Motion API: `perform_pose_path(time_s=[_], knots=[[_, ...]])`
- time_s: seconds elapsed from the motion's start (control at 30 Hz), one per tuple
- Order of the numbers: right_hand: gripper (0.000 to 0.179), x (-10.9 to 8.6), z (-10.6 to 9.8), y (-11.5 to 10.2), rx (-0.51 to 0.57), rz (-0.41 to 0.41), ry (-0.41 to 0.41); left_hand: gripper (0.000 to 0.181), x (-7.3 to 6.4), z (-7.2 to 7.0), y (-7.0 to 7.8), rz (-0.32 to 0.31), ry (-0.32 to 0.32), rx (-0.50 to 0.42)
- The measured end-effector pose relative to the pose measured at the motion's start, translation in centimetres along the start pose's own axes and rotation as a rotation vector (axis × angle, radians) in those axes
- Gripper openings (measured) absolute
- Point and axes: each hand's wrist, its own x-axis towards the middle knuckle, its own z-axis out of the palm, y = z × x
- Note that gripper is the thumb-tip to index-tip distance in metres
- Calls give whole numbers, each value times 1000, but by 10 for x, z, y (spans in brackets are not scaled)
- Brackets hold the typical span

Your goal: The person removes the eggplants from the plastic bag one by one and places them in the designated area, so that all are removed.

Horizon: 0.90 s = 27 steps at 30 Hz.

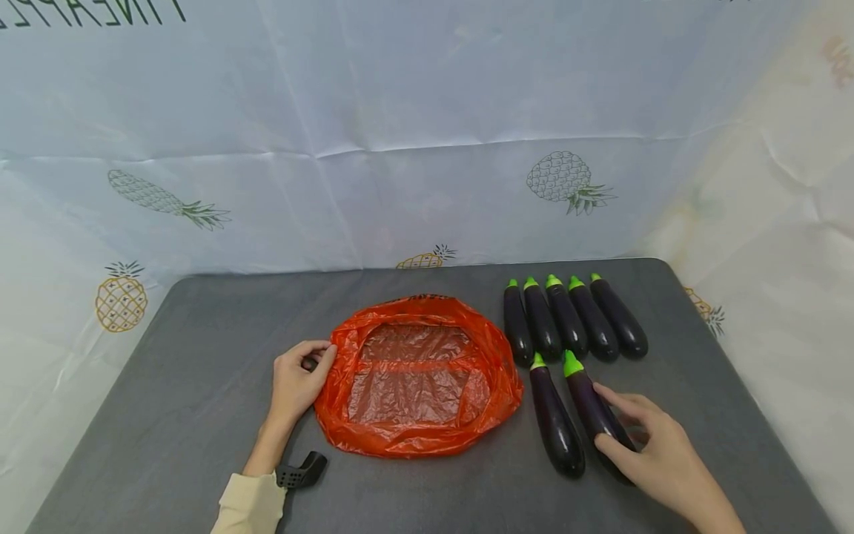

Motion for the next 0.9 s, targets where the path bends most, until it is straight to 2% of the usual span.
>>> perform_pose_path(time_s=[0.17,0.4,0.7,0.9], knots=[[67,2,0,4,4,21,-54,4,0,0,-1,-2,0,7],[65,9,8,8,-17,-17,-55,5,0,0,0,-7,-5,8],[65,16,13,8,23,-34,-85,5,1,1,1,-11,-1,8],[67,16,18,15,38,-34,-82,4,0,1,0,-12,1,5]])
